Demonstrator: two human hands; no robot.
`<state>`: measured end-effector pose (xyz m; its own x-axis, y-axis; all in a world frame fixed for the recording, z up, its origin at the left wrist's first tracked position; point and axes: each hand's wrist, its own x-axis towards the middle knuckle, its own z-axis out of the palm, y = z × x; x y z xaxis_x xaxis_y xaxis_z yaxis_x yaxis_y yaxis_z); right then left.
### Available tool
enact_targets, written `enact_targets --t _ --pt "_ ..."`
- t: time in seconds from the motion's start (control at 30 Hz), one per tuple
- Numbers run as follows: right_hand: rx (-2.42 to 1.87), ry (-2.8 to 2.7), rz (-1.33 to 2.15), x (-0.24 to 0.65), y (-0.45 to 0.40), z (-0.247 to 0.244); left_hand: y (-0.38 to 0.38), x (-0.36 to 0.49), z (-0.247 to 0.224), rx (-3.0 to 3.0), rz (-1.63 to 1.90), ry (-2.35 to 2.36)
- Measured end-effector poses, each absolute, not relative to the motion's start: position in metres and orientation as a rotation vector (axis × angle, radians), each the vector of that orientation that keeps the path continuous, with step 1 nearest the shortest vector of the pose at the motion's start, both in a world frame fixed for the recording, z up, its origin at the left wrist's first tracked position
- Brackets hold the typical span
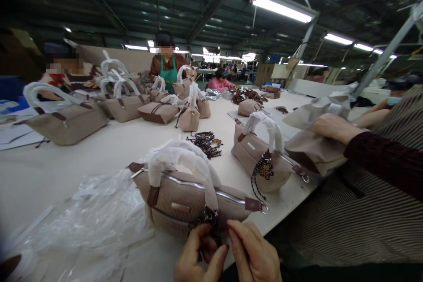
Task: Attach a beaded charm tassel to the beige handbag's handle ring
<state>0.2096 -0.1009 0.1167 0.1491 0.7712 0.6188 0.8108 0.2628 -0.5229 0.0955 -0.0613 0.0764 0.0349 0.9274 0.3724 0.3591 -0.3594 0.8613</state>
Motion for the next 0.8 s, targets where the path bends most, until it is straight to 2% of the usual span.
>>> enact_targets --t 0.23,0.43,0.8 --pt "-1.553 -1.479 -0.001 0.207 -0.102 0.108 -0.027 0.091 0.094 2.284 1.360 1.216" --pt "-1.541 -1.488 0.015 0.210 -0.107 0.111 -0.036 0.086 0.102 1.808 1.090 1.262" --pt "-1.485 -1.574 0.098 0.206 -0.107 0.113 -0.035 0.075 0.120 1.304 0.989 1.144"
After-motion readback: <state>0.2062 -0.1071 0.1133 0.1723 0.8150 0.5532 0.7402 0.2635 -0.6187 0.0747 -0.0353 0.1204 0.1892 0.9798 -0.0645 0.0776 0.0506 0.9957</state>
